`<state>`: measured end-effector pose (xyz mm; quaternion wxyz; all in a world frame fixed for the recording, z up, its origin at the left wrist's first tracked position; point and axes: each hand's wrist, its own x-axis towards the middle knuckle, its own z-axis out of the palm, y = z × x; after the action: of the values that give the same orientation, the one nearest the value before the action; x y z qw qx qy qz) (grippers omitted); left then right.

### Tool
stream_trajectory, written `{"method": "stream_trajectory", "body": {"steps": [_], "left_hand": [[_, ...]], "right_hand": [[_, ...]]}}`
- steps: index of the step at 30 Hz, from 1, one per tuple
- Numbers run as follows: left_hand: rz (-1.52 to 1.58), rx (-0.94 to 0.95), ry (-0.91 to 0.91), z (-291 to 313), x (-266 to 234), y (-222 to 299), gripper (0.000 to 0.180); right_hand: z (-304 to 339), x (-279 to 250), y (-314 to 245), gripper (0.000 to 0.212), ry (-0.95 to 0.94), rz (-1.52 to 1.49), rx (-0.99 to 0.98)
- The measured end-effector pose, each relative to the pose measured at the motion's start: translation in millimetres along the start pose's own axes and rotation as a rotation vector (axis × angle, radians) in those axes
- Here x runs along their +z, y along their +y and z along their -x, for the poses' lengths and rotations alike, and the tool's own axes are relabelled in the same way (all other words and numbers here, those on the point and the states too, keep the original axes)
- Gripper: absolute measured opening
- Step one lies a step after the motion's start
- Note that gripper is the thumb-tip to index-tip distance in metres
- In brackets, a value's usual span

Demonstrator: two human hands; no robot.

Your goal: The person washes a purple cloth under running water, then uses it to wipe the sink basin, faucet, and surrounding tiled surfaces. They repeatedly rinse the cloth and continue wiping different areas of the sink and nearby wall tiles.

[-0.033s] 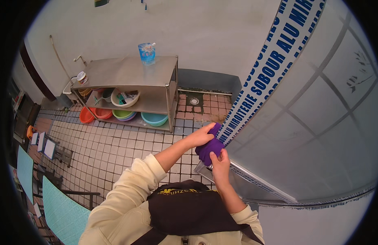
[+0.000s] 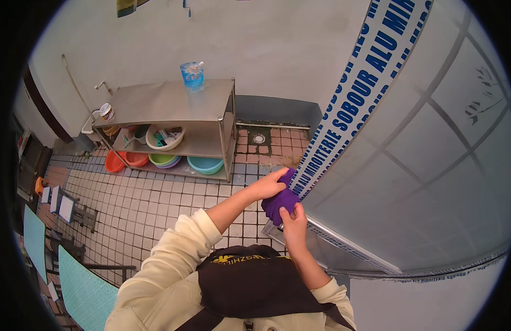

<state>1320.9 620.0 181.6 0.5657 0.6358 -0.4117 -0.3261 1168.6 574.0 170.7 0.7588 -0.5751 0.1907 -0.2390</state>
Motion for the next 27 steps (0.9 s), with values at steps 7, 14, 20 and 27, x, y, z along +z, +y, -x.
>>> {"method": "stream_trajectory", "body": {"steps": [7,14,20,27], "left_hand": [[-0.056,0.078,-0.218,-68,-15,-22,0.048],[-0.115,0.264,-0.545,-113,-39,-29,0.045],[-0.092,0.425,-0.989,-110,-52,-32,0.039],[-0.091,0.262,-1.149,-90,-87,-62,0.031]], "right_hand": [[-42,8,8,0.03,0.146,0.023,0.006],[-74,43,30,0.032,0.413,0.105,0.021],[-79,116,67,0.033,0.675,0.019,-0.002],[-76,164,85,0.026,0.835,-0.025,0.059]]}}
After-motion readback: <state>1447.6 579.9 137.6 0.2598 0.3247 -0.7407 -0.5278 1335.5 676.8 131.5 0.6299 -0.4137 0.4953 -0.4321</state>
